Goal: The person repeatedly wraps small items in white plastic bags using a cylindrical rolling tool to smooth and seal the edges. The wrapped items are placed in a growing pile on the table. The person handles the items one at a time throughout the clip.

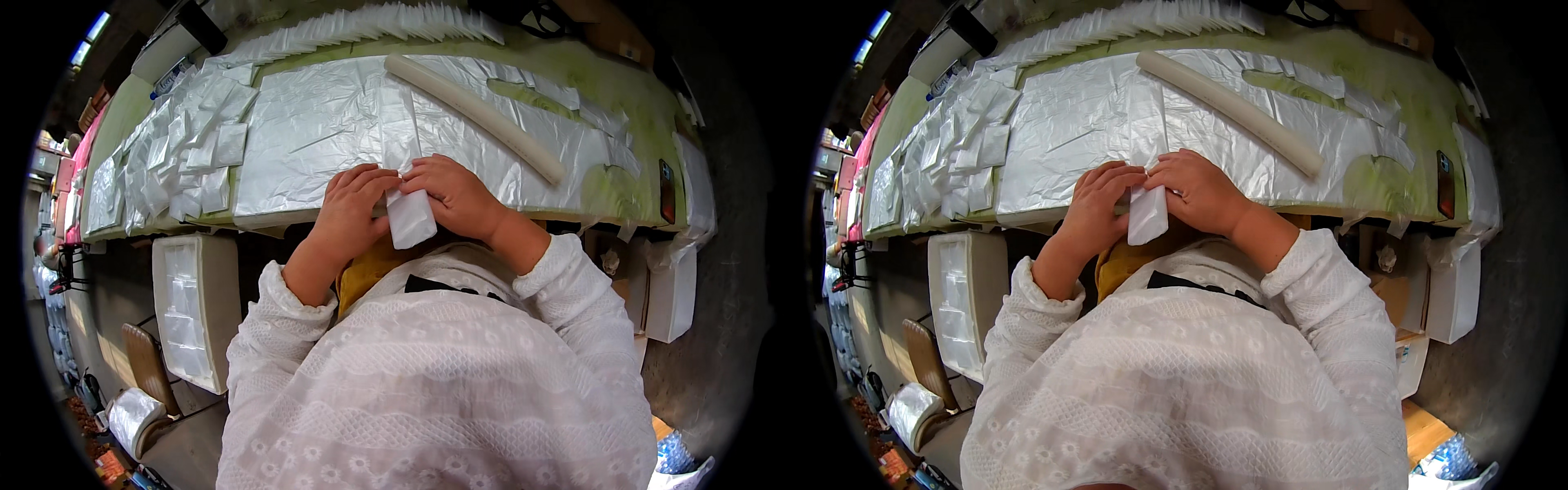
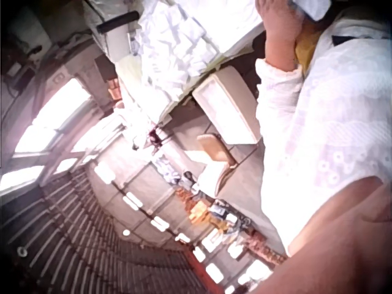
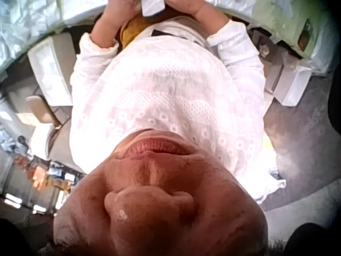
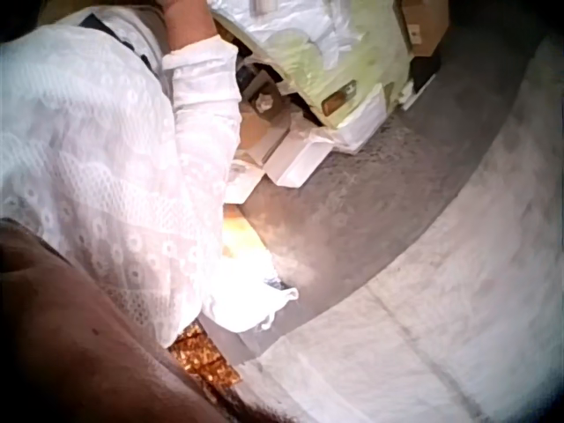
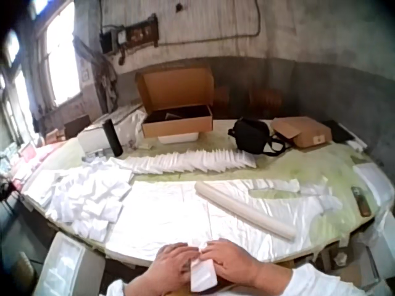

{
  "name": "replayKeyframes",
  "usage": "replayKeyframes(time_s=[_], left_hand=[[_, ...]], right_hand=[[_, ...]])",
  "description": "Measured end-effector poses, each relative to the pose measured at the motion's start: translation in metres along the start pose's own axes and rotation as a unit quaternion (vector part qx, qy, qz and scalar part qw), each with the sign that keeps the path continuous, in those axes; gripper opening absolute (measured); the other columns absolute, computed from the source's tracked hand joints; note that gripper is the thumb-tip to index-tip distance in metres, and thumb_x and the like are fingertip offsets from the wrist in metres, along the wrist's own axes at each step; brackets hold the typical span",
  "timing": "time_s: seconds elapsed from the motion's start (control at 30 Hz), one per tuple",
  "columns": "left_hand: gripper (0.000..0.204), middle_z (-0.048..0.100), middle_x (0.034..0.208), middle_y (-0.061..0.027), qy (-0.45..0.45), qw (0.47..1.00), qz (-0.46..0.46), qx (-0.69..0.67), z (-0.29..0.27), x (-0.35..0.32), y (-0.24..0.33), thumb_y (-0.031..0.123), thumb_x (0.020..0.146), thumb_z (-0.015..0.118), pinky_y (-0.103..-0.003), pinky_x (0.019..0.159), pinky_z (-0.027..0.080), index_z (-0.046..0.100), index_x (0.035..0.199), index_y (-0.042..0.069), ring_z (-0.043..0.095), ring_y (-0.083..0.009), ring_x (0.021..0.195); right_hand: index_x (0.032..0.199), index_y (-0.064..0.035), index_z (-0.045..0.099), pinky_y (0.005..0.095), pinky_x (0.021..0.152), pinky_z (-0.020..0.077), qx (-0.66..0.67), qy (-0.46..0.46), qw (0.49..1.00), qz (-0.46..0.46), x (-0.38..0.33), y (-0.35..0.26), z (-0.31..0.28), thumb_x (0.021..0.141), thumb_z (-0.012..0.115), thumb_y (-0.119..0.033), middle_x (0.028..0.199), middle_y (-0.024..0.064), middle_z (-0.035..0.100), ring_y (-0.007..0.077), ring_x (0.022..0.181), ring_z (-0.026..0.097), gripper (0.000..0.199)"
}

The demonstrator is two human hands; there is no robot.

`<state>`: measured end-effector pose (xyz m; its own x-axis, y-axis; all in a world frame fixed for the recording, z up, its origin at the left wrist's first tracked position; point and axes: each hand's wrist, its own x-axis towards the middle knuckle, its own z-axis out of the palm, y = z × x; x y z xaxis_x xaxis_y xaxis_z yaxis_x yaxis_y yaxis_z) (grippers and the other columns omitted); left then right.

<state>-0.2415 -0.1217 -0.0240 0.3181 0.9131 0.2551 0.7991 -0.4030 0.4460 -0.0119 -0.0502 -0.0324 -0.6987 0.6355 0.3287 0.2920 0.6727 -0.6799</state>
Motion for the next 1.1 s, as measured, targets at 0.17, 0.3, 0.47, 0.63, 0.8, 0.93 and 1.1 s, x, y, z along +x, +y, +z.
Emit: replayKeyframes(time_s=[0.17,0.3,0.47,0.63,0.8,0.93,1.1], left_hand=[[0.058,0.075,0.106,-0.0055,0.045,0.988,-0.133,-0.057,0.007,0.014,0.003,0.018,0.088,0.073,-0.045,0.104,0.042,0.054,0.143,0.013,0.065,-0.0283,0.112],[0.069,0.076,0.093,-0.0056,0.040,0.969,-0.207,-0.130,0.007,0.028,-0.001,0.020,0.091,0.071,-0.046,0.098,0.047,0.042,0.152,0.007,0.070,-0.0281,0.097],[0.068,0.073,0.102,-0.0090,0.032,0.944,-0.283,-0.166,-0.002,0.037,0.004,0.021,0.089,0.074,-0.045,0.093,0.052,0.042,0.148,0.004,0.071,-0.0287,0.094],[0.062,0.052,0.143,-0.0149,0.171,0.985,-0.005,0.015,0.011,0.027,-0.011,0.024,0.085,0.081,-0.047,0.107,0.045,0.049,0.135,0.006,0.052,-0.0333,0.132],[0.098,0.030,0.166,-0.0156,-0.079,0.990,-0.009,0.116,0.010,0.045,-0.008,0.069,0.089,0.061,-0.065,0.122,0.014,0.032,0.161,0.009,0.022,-0.0361,0.156],[0.096,0.034,0.165,-0.0148,-0.086,0.987,-0.019,0.133,0.017,0.043,-0.009,0.067,0.088,0.064,-0.066,0.122,0.016,0.035,0.159,0.009,0.025,-0.0350,0.155],[0.089,0.038,0.163,-0.0091,-0.141,0.988,0.024,0.057,-0.003,0.019,0.013,0.047,0.082,0.079,-0.065,0.122,0.017,0.042,0.155,0.010,0.030,-0.0301,0.154]], right_hand=[[0.107,-0.0072,0.074,0.0388,0.084,0.0552,0.138,0.070,0.964,0.217,0.017,-0.001,0.004,0.095,0.063,-0.013,0.099,0.0116,0.076,0.0303,0.093,0.071,0.018],[0.106,-0.0047,0.074,0.0392,0.078,0.0548,0.069,0.011,0.947,0.315,0.046,0.004,-0.007,0.095,0.062,-0.024,0.094,0.0137,0.075,0.0301,0.084,0.071,0.025],[0.098,-0.0017,0.073,0.0399,0.078,0.0549,0.091,-0.055,0.913,0.394,0.069,0.013,-0.014,0.091,0.055,-0.022,0.082,0.0144,0.074,0.0287,0.078,0.072,0.028],[0.096,-0.0025,0.073,0.0412,0.082,0.0553,0.028,-0.064,0.924,0.375,0.072,0.014,-0.012,0.090,0.057,-0.025,0.088,0.0153,0.076,0.0305,0.085,0.073,0.028],[0.105,0.0009,0.069,0.0368,0.072,0.0550,0.001,-0.025,0.938,0.347,0.070,0.013,-0.009,0.092,0.062,-0.021,0.087,0.0130,0.074,0.0239,0.074,0.070,0.026],[0.120,-0.0002,0.062,0.0342,0.075,0.0539,0.019,0.013,0.946,0.323,0.053,0.006,-0.001,0.090,0.067,-0.016,0.090,0.0108,0.072,0.0207,0.078,0.068,0.034],[0.116,-0.0009,0.057,0.0287,0.074,0.0502,0.188,-0.034,0.919,0.346,0.005,-0.037,-0.011,0.089,0.068,-0.008,0.085,0.0045,0.067,0.0115,0.078,0.061,0.030]])
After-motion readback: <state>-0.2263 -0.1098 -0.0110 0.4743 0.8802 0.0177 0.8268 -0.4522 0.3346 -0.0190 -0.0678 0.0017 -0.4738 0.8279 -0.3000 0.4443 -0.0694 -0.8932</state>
